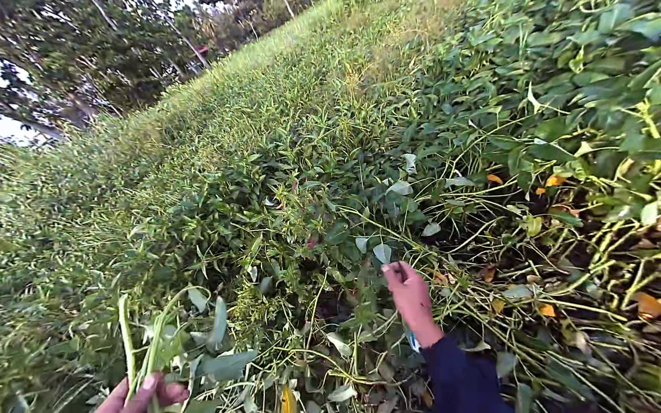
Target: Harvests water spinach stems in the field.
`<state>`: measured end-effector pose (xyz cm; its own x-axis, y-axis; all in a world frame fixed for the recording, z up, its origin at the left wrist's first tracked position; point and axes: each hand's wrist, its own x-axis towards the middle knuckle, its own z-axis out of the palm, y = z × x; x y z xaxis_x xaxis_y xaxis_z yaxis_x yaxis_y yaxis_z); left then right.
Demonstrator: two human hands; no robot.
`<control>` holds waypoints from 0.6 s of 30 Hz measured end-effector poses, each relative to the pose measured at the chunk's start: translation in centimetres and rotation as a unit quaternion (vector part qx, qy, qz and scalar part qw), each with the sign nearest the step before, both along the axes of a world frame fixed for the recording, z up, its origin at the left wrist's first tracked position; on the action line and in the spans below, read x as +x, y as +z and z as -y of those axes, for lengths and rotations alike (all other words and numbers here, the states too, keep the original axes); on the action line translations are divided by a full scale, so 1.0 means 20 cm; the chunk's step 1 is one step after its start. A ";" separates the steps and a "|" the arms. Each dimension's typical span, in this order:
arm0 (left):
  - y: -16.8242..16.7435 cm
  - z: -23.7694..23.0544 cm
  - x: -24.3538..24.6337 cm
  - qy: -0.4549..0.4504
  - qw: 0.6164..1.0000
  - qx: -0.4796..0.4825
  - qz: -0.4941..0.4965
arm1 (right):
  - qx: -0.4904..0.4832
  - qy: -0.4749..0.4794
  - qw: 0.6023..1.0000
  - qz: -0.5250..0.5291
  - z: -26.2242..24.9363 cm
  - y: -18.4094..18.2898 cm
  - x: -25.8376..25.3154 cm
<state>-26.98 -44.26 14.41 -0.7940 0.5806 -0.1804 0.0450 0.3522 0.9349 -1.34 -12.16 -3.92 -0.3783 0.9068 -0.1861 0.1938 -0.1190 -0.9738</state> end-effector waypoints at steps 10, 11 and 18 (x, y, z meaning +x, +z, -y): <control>-0.27 -0.70 0.34 -0.072 0.994 0.073 -0.026 | -0.130 -0.062 0.990 0.004 0.00 -0.19 -0.03; -0.32 -0.70 0.36 -0.093 0.994 0.048 -0.037 | -0.142 -0.077 0.986 -0.041 0.07 -0.16 -0.03; -0.64 -0.78 0.39 -0.280 0.940 -0.169 -0.100 | -0.250 -0.067 0.952 -0.160 0.31 -0.13 -0.03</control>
